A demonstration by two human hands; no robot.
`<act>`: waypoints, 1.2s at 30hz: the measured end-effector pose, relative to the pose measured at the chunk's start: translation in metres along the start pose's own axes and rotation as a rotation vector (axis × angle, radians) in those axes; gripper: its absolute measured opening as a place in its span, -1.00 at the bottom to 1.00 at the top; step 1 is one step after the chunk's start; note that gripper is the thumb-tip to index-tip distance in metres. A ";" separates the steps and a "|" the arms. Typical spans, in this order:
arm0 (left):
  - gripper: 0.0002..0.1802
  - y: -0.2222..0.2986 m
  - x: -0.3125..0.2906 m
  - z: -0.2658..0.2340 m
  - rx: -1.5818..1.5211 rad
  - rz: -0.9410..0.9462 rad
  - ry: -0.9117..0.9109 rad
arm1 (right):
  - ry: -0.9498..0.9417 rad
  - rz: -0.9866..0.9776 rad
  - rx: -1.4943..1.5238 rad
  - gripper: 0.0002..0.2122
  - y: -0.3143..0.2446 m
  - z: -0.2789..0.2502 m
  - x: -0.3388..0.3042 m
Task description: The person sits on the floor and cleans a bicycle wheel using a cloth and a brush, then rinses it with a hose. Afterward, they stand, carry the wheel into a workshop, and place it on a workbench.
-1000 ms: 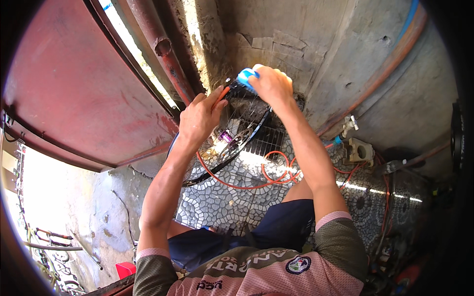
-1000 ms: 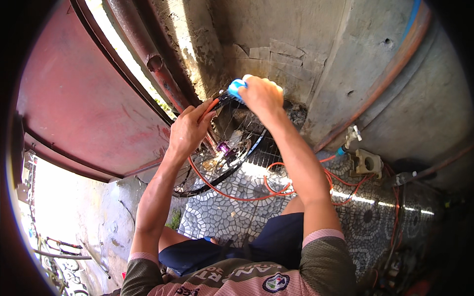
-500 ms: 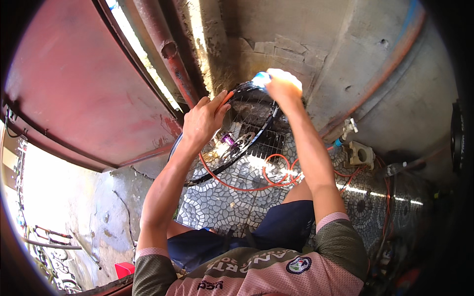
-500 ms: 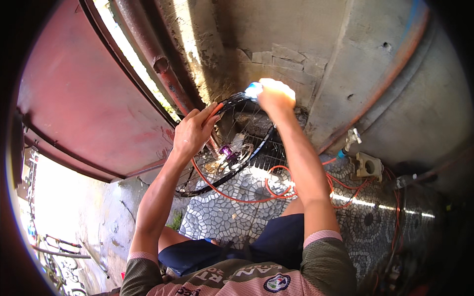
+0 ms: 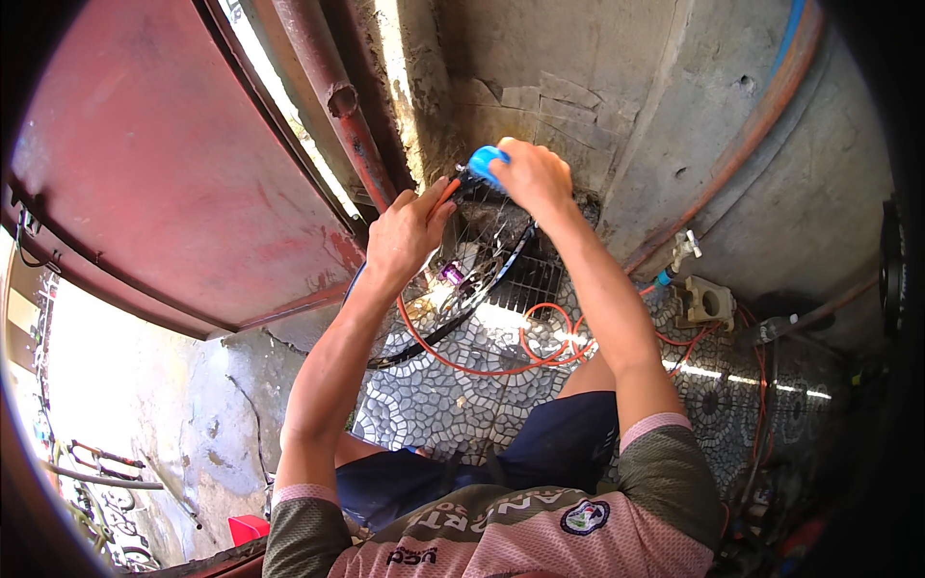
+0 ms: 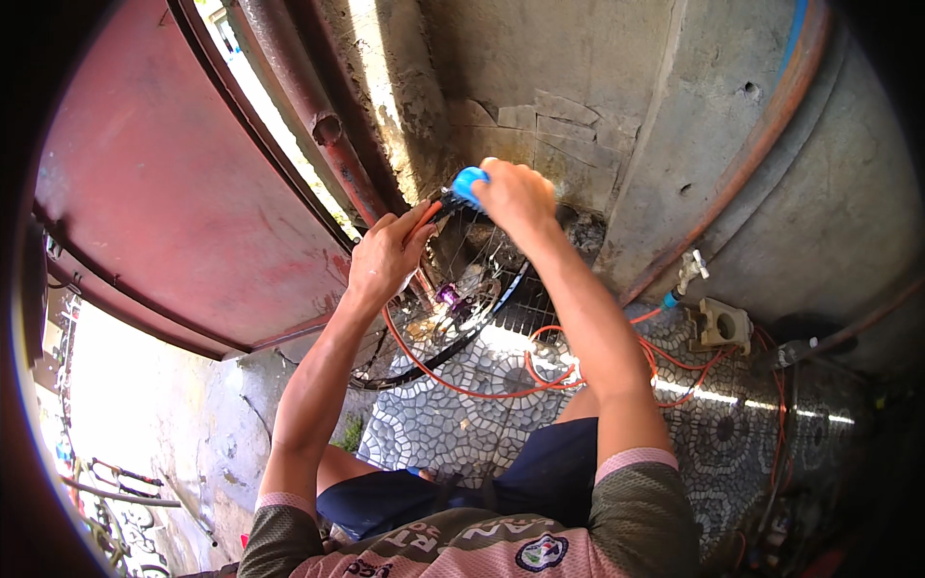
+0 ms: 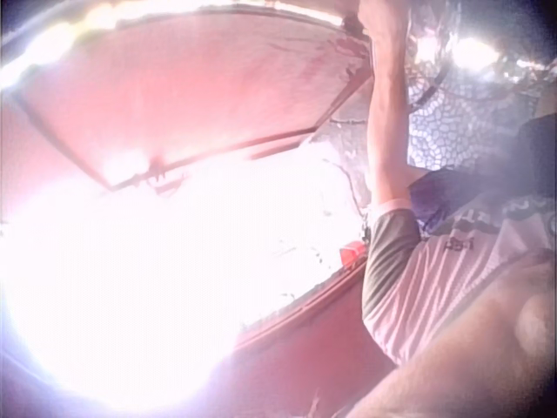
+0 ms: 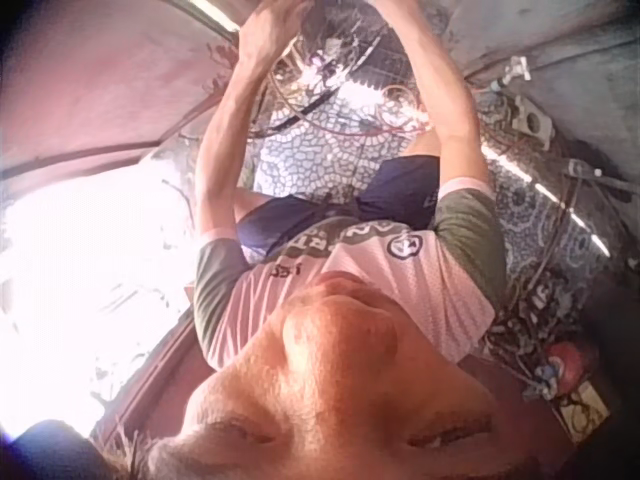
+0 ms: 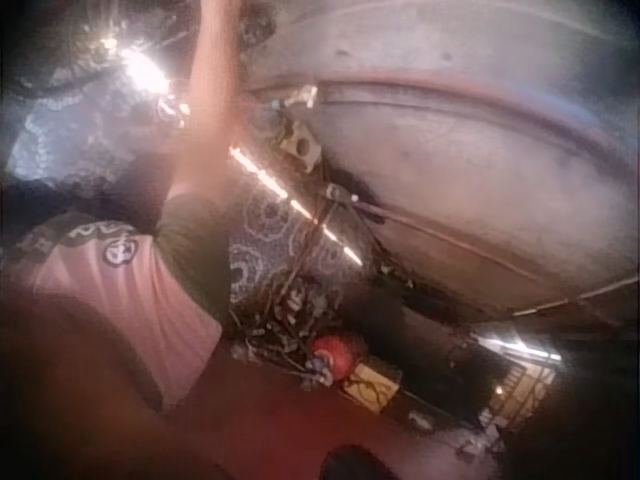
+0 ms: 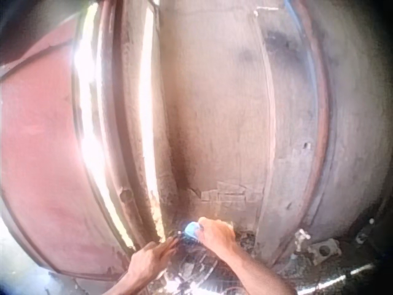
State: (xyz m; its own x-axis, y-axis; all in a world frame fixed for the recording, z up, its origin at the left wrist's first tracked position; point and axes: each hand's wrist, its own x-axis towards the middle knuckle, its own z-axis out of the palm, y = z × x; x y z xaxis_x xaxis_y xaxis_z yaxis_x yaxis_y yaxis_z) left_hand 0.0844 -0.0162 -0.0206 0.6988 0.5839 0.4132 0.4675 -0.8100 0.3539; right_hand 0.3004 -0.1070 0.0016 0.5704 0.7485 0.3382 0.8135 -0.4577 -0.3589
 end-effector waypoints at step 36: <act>-0.37 -0.137 -0.145 0.019 -0.474 0.068 0.267 | 0.438 -0.108 0.001 -0.79 0.053 0.057 0.043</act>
State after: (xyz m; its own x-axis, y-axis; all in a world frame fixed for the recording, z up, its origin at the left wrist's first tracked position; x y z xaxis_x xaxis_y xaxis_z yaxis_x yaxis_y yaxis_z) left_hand -0.0705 0.0090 -0.1443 0.5287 0.5745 0.6249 0.0880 -0.7693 0.6328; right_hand 0.3611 -0.0718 -0.0527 0.4767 0.5181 0.7101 0.8711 -0.3871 -0.3023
